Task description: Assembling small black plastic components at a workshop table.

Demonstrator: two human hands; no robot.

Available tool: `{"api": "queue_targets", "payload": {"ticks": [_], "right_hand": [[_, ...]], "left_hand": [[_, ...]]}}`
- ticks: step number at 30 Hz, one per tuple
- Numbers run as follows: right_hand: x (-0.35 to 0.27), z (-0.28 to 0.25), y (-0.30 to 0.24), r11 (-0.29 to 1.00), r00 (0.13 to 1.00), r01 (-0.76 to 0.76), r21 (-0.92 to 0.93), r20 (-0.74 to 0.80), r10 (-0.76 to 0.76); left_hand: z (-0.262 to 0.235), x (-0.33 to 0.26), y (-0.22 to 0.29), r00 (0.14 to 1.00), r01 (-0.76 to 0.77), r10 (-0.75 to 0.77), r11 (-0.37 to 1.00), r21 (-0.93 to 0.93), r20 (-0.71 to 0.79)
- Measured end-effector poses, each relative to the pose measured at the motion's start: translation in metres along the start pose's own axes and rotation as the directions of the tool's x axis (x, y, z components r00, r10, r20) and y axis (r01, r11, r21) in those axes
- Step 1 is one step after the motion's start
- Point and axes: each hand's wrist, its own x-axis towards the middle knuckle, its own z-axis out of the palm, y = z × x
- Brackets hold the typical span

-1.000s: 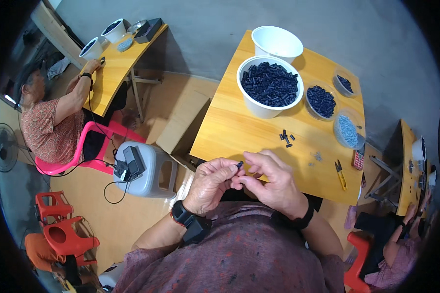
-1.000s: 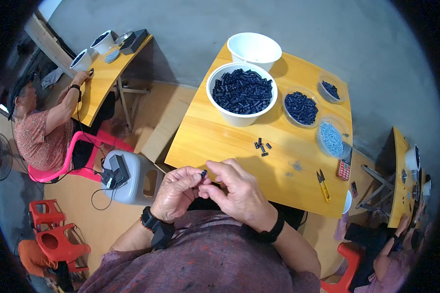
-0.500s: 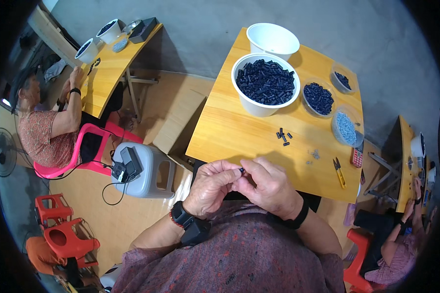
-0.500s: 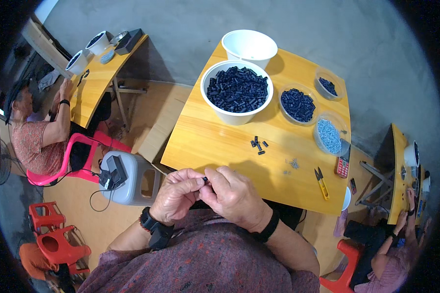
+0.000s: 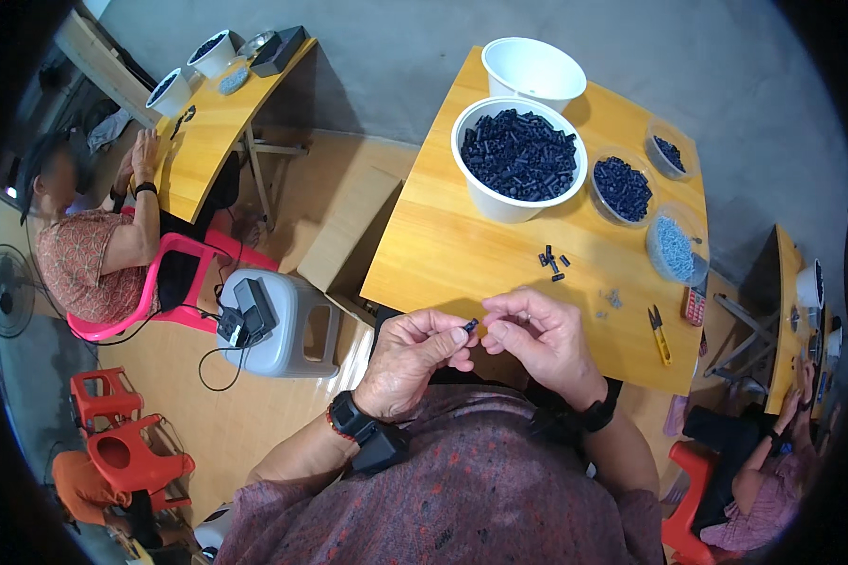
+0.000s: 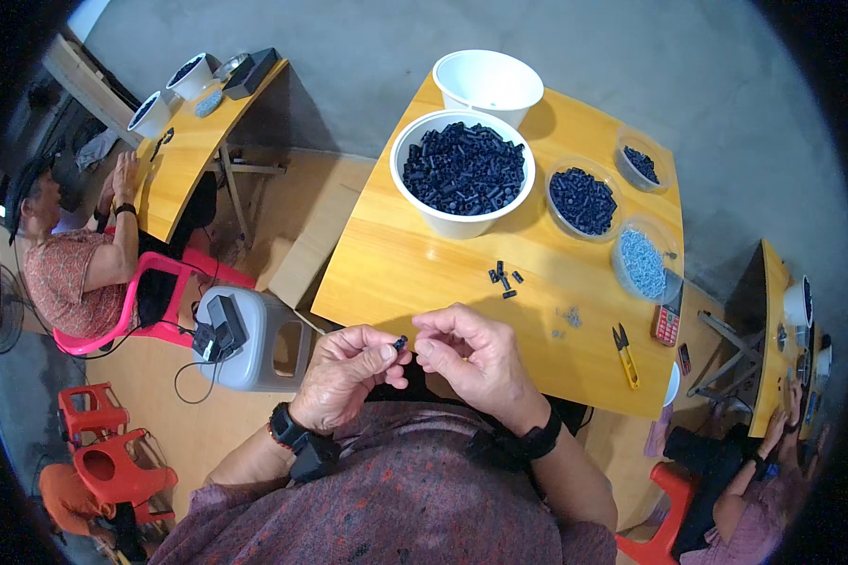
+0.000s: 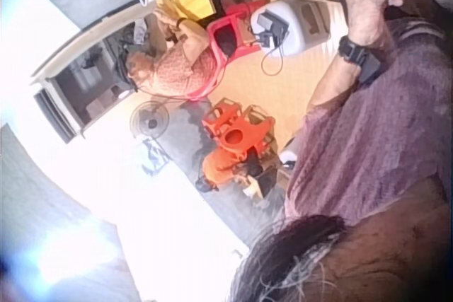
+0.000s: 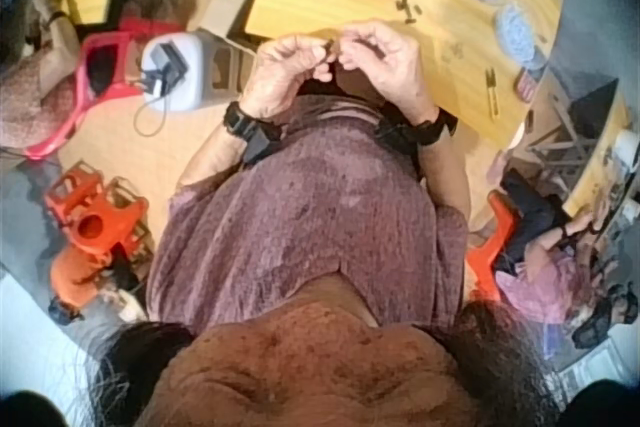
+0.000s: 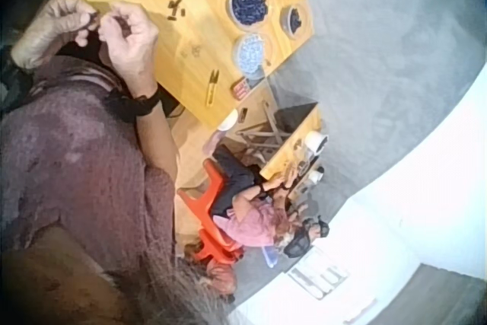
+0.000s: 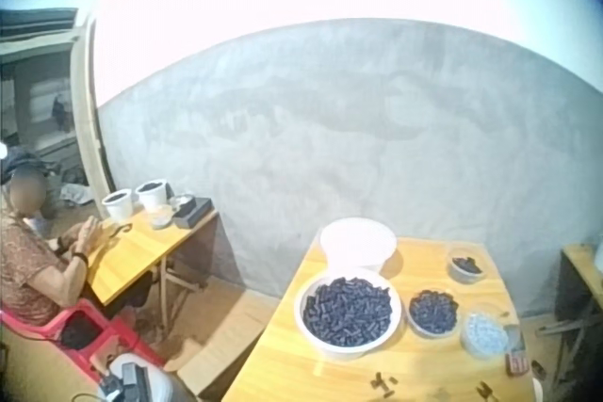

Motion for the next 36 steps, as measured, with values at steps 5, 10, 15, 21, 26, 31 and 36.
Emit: {"api": "queue_targets", "payload": {"ticks": [5,10,15,21,26,31,36], "right_hand": [[0.005,0.002,-0.010,0.995,0.998,0.009,-0.099,0.057,-0.003],[0.006,0.006,-0.018,0.988,0.996,-0.066,-0.136,0.057,0.075],[0.006,0.001,-0.015,0.895,0.962,0.258,-0.363,0.179,-0.205],[-0.002,0.000,-0.017,0.912,0.962,0.259,-0.319,0.163,-0.217],[-0.006,-0.001,-0.017,0.889,0.942,0.333,-0.315,0.160,-0.296],[-0.013,-0.002,-0.022,0.881,0.934,0.357,-0.309,0.141,-0.329],[-0.019,-0.004,-0.020,0.836,0.905,0.424,-0.348,0.128,-0.406]], "left_hand": [[0.002,0.001,-0.003,0.993,-0.112,0.114,0.977,0.182,0.002],[0.003,-0.001,-0.001,0.988,-0.155,0.154,0.951,0.268,0.024],[0.003,-0.002,0.007,0.991,0.080,-0.081,0.997,0.016,0.104],[0.004,-0.002,0.009,0.956,0.266,-0.260,0.964,-0.022,0.137],[0.008,-0.001,0.013,0.924,0.345,-0.324,0.935,-0.079,0.201],[0.010,0.001,0.016,0.873,0.432,-0.380,0.893,-0.124,0.305],[0.015,0.001,0.014,0.881,0.419,-0.392,0.907,-0.051,0.265]]}}
